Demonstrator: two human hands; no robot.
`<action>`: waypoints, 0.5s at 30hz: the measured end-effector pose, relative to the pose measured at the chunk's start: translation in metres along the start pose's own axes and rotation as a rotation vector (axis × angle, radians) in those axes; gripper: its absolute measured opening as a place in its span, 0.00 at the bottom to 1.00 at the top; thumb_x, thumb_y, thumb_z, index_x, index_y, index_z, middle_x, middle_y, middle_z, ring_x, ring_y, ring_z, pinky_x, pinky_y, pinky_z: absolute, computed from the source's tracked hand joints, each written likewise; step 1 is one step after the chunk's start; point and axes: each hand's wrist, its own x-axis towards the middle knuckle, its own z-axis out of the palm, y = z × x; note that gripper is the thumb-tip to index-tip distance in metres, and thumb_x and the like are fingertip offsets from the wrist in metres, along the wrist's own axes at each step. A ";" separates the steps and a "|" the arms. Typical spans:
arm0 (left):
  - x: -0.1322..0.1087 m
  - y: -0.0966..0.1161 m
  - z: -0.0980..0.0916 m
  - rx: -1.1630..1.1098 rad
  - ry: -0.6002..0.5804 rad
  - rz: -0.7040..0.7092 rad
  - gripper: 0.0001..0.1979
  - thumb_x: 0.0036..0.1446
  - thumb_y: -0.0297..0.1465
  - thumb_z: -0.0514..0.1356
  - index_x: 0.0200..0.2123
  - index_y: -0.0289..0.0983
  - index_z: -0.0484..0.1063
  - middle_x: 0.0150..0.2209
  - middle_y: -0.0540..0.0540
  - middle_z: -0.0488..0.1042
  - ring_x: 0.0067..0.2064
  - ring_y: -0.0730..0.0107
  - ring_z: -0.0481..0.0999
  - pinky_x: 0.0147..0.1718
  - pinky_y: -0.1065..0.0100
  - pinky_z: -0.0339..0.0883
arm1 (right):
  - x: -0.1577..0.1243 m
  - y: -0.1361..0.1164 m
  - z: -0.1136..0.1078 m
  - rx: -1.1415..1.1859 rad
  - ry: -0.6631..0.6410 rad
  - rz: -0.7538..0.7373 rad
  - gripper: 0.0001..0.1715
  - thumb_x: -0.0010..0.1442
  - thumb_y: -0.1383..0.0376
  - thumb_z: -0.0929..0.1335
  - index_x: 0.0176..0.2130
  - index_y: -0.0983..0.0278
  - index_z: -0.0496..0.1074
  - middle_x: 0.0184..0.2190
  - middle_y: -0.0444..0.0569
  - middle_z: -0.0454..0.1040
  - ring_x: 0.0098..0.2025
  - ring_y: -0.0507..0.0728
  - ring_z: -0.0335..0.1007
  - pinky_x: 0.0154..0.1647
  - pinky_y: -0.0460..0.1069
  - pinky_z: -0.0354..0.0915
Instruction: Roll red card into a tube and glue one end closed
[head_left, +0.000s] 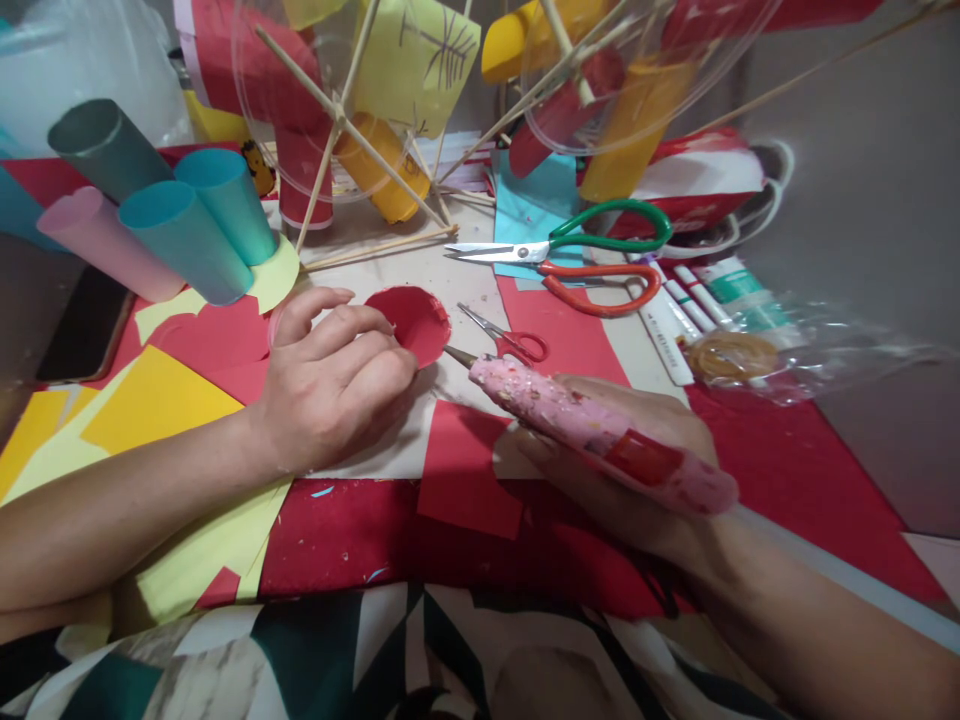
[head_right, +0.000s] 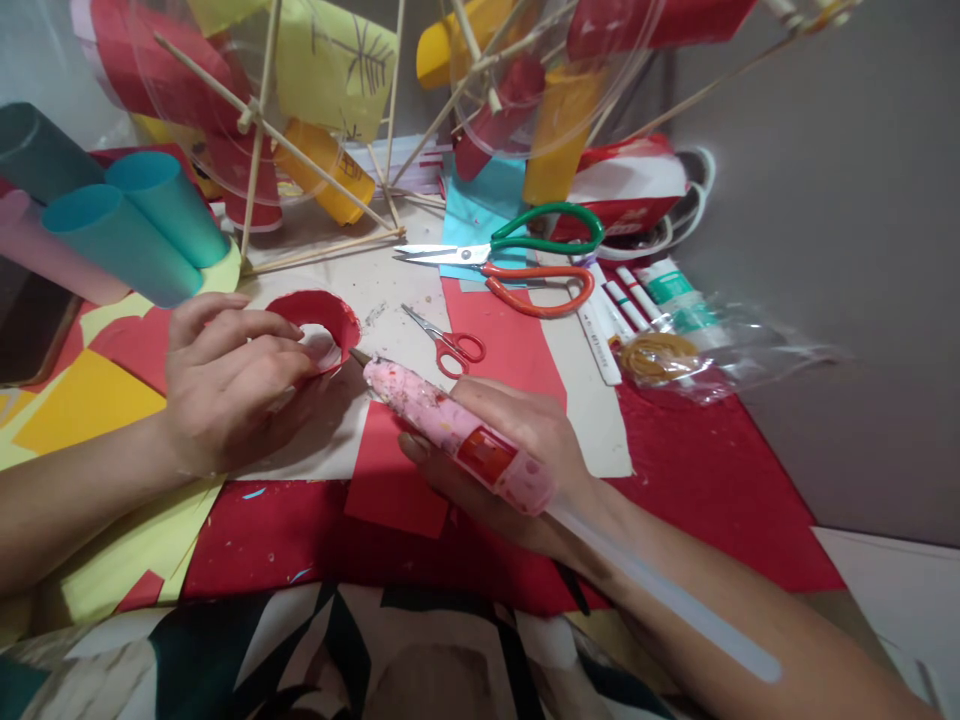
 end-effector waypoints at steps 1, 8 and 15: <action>0.000 0.000 0.000 -0.001 -0.003 0.000 0.07 0.58 0.29 0.67 0.34 0.39 0.70 0.26 0.54 0.79 0.37 0.66 0.81 0.48 0.56 0.69 | -0.001 0.000 0.000 0.007 -0.002 -0.010 0.13 0.66 0.61 0.66 0.30 0.62 0.74 0.23 0.45 0.75 0.24 0.53 0.73 0.23 0.48 0.67; 0.001 0.000 -0.001 0.006 -0.018 -0.011 0.06 0.60 0.30 0.66 0.34 0.41 0.70 0.27 0.54 0.79 0.36 0.67 0.81 0.48 0.56 0.70 | -0.002 -0.002 0.000 -0.045 -0.044 -0.037 0.13 0.66 0.62 0.66 0.31 0.63 0.75 0.25 0.46 0.76 0.25 0.54 0.74 0.24 0.49 0.68; 0.001 -0.001 -0.001 0.004 -0.018 -0.008 0.07 0.60 0.30 0.66 0.33 0.42 0.69 0.27 0.55 0.79 0.36 0.67 0.81 0.49 0.56 0.69 | -0.002 0.007 0.000 -0.049 -0.017 -0.030 0.14 0.65 0.59 0.66 0.28 0.60 0.72 0.21 0.45 0.72 0.20 0.54 0.71 0.19 0.49 0.66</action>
